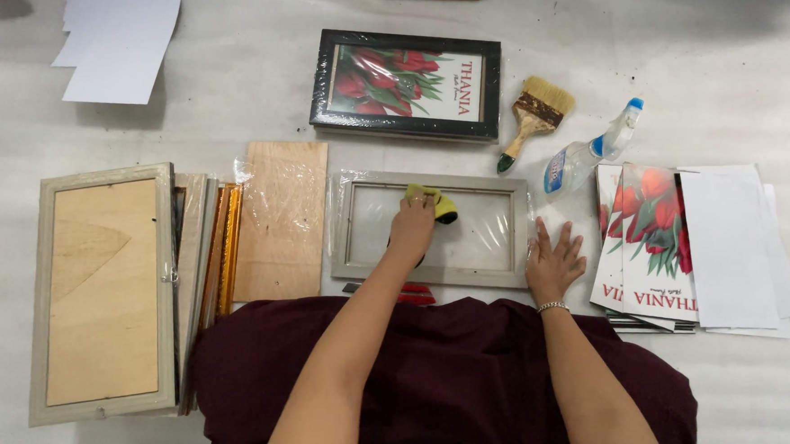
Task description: Cleaning and assembling a picture frame by wiping the glass, inserting the backing, and brushing the front.
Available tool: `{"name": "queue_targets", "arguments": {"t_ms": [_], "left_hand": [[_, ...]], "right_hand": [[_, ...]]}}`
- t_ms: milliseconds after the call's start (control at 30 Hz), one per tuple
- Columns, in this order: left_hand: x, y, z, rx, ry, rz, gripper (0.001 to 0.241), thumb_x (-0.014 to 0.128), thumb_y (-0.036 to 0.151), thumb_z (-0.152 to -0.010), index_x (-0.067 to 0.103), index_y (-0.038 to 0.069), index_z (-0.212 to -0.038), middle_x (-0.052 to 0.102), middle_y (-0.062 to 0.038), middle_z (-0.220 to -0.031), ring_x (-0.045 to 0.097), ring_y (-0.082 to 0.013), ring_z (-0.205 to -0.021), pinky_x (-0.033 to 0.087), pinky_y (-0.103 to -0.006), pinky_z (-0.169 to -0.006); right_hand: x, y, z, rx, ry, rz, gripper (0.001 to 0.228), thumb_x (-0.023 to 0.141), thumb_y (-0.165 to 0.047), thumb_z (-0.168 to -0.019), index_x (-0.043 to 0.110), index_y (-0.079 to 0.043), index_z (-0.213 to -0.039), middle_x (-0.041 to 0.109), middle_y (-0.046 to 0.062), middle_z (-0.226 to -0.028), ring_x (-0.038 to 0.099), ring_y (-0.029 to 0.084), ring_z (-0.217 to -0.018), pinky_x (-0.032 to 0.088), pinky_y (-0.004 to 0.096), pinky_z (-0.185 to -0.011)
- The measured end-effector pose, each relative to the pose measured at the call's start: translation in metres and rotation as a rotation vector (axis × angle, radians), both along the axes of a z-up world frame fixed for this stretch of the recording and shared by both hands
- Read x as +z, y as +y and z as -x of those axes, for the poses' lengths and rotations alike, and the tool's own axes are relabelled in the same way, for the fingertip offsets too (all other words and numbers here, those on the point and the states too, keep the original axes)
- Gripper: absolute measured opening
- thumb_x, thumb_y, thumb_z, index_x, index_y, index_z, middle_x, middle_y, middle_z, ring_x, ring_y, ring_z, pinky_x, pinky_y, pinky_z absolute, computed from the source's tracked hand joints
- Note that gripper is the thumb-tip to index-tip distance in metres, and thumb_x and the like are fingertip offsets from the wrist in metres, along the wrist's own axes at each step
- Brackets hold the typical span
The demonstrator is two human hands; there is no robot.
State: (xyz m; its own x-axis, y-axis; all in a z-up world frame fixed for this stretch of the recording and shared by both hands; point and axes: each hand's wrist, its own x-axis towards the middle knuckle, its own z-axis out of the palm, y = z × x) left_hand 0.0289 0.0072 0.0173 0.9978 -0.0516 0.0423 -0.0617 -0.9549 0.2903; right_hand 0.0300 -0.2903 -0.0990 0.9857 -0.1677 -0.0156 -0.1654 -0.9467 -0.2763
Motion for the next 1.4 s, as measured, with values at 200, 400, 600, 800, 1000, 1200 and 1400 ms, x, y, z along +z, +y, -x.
{"name": "queue_targets", "arguments": {"t_ms": [200,400,600,800,1000,1200,1400], "left_hand": [[-0.015,-0.017,0.003,-0.054,0.179,0.035,0.041,0.060,-0.006,-0.092,0.059,-0.011,-0.133,0.059,-0.030,-0.123,0.056,-0.0479,-0.122,0.063,-0.0440,-0.079],[-0.056,-0.049,0.084,-0.218,0.221,0.026,0.033,0.063,-0.001,-0.091,0.064,-0.012,-0.122,0.057,-0.027,-0.120,0.059,-0.0449,-0.113,0.064,-0.0450,-0.074],[-0.070,-0.053,0.033,-0.199,-0.056,-0.056,0.044,0.067,0.000,-0.088,0.060,-0.007,-0.131,0.052,-0.026,-0.127,0.057,-0.0503,-0.120,0.066,-0.0416,-0.076],[-0.021,-0.068,-0.030,-0.069,0.130,0.211,0.047,0.057,-0.006,-0.093,0.051,-0.012,-0.139,0.051,-0.030,-0.131,0.047,-0.0572,-0.130,0.061,-0.0534,-0.087],[-0.041,-0.079,0.012,-0.214,0.099,0.078,0.040,0.061,-0.002,-0.090,0.064,-0.004,-0.130,0.057,-0.020,-0.116,0.059,-0.0434,-0.113,0.064,-0.0407,-0.068],[-0.023,-0.084,0.056,-0.281,0.186,0.132,0.035,0.062,0.000,-0.090,0.065,-0.008,-0.124,0.055,-0.023,-0.122,0.058,-0.0449,-0.111,0.064,-0.0471,-0.070],[-0.051,-0.110,-0.008,-0.222,0.071,0.105,0.043,0.065,0.000,-0.090,0.060,-0.007,-0.132,0.050,-0.025,-0.130,0.056,-0.0506,-0.120,0.065,-0.0442,-0.077]], "right_hand": [[-0.005,-0.002,0.000,-0.002,0.005,0.008,0.049,0.037,-0.050,-0.107,0.029,-0.059,-0.154,0.015,0.003,-0.172,0.010,0.039,-0.157,0.008,0.065,-0.117],[-0.006,-0.003,-0.002,-0.011,0.019,-0.013,0.048,0.038,-0.051,-0.107,0.030,-0.061,-0.153,0.015,0.002,-0.172,0.010,0.038,-0.157,0.007,0.064,-0.118],[-0.005,-0.002,-0.002,-0.004,-0.014,-0.008,0.047,0.038,-0.051,-0.107,0.032,-0.059,-0.153,0.016,0.002,-0.172,0.010,0.038,-0.157,0.007,0.065,-0.117],[-0.003,0.000,-0.001,-0.006,-0.007,0.001,0.048,0.037,-0.050,-0.107,0.031,-0.058,-0.154,0.016,0.003,-0.172,0.010,0.038,-0.157,0.008,0.065,-0.118],[-0.003,-0.001,0.000,-0.008,-0.005,0.003,0.048,0.037,-0.051,-0.107,0.032,-0.059,-0.153,0.017,0.002,-0.172,0.012,0.037,-0.156,0.009,0.065,-0.117],[-0.003,-0.001,-0.002,-0.019,0.010,-0.032,0.047,0.035,-0.052,-0.107,0.032,-0.060,-0.153,0.015,0.001,-0.172,0.009,0.037,-0.157,0.005,0.065,-0.117],[-0.002,-0.001,-0.002,-0.019,0.010,-0.011,0.049,0.037,-0.050,-0.106,0.031,-0.061,-0.153,0.016,0.002,-0.172,0.009,0.037,-0.157,0.007,0.064,-0.118]]}}
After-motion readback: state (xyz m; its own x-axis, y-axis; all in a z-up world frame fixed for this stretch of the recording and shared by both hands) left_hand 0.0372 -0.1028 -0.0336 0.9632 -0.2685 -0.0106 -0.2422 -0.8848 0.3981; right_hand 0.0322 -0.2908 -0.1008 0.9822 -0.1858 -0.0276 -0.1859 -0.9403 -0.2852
